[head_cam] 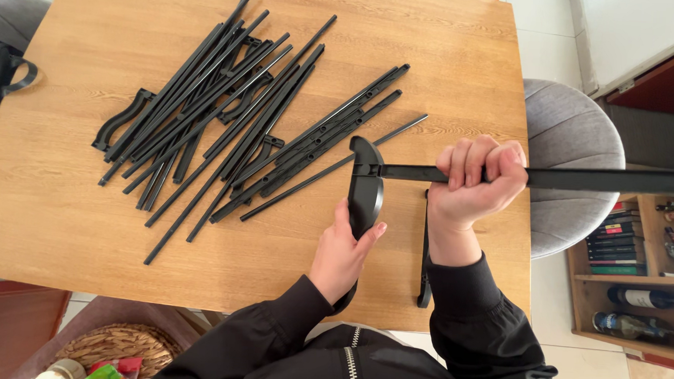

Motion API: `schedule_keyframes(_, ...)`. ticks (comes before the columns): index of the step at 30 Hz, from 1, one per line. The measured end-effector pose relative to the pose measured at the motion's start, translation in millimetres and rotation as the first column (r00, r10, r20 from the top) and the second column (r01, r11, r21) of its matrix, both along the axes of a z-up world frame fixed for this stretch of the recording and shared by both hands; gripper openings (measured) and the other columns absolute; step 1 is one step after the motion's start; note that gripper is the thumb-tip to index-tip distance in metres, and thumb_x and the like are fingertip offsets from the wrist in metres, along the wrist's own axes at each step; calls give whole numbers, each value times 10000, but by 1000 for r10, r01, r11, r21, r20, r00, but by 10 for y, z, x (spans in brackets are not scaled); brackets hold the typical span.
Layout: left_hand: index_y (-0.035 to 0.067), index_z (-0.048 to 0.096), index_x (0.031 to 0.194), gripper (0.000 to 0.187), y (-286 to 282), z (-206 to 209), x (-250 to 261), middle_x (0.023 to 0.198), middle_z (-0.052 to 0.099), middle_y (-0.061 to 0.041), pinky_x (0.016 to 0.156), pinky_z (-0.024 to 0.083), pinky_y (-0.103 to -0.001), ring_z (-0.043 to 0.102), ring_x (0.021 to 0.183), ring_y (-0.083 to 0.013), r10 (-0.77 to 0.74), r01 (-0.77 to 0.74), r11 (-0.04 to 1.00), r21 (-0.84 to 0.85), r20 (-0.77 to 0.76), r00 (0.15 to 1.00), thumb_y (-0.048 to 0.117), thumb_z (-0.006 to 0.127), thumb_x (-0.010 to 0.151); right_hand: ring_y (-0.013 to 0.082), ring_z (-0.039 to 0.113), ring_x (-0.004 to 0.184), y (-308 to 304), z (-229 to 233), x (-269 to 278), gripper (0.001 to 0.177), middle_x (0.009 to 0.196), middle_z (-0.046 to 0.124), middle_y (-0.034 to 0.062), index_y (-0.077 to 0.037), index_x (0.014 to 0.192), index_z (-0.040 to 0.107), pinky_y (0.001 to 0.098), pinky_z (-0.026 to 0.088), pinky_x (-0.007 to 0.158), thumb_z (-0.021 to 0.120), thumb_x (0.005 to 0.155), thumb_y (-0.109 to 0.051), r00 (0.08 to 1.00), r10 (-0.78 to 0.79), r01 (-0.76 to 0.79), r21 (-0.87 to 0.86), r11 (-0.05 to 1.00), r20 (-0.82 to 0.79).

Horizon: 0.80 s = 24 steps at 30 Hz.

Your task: The person assembles a black metal frame on a wooden table. They pick up rods and curved connectors, insert the rods into the connectors, and build a multi-legged structure. The person handles the parts one at a time and arranges them into a standing frame.

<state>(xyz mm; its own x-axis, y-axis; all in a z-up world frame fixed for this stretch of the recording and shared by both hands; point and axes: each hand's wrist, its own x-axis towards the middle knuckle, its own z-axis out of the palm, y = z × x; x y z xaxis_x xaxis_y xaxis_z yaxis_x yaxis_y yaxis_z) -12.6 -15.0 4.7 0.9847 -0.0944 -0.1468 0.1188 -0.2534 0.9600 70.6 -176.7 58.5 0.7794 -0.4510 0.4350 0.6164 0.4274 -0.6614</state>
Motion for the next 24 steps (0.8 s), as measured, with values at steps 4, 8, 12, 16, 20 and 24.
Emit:
schedule_keyframes(4, -66, 356, 1432, 758, -22, -108, -11, 626, 627, -137, 455, 494, -339, 609, 479, -219, -36, 18, 995, -102, -177, 984, 380, 675, 908, 110, 217, 458, -2, -137, 79, 348, 554, 285, -4, -156, 708, 309, 312, 265, 441, 473, 1002, -245, 1000, 8, -8, -22, 1000, -21)
schedule_keyframes(8, -57, 399, 1375, 729, -57, -520, 61, 638, 574, -65, 429, 494, -302, 566, 446, -145, -55, 15, 989, -149, -266, 963, 416, 701, 909, 113, 352, 484, 140, -469, 352, 263, 598, 354, -20, -111, 801, 491, 312, 332, 470, 544, 1041, -206, 993, 9, -11, -17, 1000, -116)
schedule_keyframes(12, 3, 486, 1299, 621, -2, -1198, 330, 701, 534, -5, 431, 479, -275, 504, 447, -88, -161, 37, 945, -326, -364, 917, 471, 686, 943, 82, 465, 609, 329, -801, 638, 221, 731, 506, -22, -39, 1028, 663, 255, 351, 534, 616, 1091, -245, 883, 109, -261, -286, 922, -457)
schedule_keyframes(16, 9, 487, 1263, 580, 153, -1853, 521, 682, 542, -30, 382, 417, -266, 473, 398, -107, -131, -37, 920, -391, -394, 910, 439, 664, 917, 96, 649, 932, 344, -910, 658, 280, 986, 673, 5, -66, 1202, 573, 271, 533, 825, 728, 983, -147, 880, 218, -461, -652, 601, -421)
schedule_keyframes(20, 21, 544, 1186, 512, 187, -2301, 483, 736, 591, -81, 552, 479, -373, 572, 579, -241, -78, 13, 980, -196, -331, 940, 463, 652, 949, 146, 715, 1017, 293, -849, 616, 251, 1012, 728, 44, -57, 1171, 590, 312, 571, 917, 716, 970, -141, 801, 262, -598, -693, 402, -539)
schedule_keyframes(24, -30, 639, 1051, 526, 197, -2480, 309, 928, 667, -196, 781, 519, -488, 646, 886, -405, -67, 28, 933, 360, 96, 993, 491, 647, 975, 197, 744, 998, 320, -849, 526, 166, 1009, 771, 87, -36, 1081, 645, 341, 571, 933, 717, 964, -130, 740, 160, -673, -714, 193, -654)
